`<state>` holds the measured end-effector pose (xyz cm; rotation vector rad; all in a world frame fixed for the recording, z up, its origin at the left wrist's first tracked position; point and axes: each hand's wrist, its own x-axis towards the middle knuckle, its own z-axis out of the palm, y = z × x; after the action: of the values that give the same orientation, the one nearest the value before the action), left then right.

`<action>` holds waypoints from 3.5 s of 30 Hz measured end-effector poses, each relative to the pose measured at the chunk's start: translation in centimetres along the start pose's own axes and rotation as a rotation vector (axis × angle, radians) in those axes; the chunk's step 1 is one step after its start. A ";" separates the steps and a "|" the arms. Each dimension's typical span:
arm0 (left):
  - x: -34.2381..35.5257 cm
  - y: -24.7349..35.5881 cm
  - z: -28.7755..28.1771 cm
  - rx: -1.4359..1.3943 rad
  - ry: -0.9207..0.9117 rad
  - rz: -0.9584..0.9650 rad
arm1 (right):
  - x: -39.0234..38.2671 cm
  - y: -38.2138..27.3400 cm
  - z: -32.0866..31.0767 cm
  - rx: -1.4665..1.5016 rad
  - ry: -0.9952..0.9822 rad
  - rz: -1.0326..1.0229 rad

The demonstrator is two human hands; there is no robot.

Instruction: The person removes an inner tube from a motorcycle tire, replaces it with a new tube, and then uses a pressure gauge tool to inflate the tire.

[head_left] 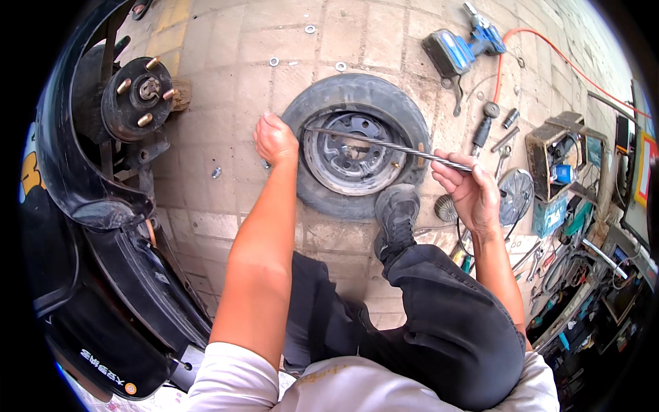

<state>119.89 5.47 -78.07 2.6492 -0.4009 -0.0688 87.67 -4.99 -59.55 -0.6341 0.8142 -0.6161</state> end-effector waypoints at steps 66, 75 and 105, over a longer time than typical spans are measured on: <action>-0.6 1.2 -2.2 0.091 -0.177 0.267 | 1.1 -3.7 15.0 -1.446 -0.289 -0.881; -0.7 2.5 -2.7 0.068 -0.217 0.280 | -0.4 -1.0 11.3 -1.373 -0.587 -1.041; 1.6 1.4 -0.9 0.094 -0.334 0.374 | 11.5 -10.6 15.2 -1.227 0.057 -0.531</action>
<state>121.17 4.23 -76.58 2.6063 -1.0239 -0.3836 103.51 -15.95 -49.24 -2.0012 1.0488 -0.5593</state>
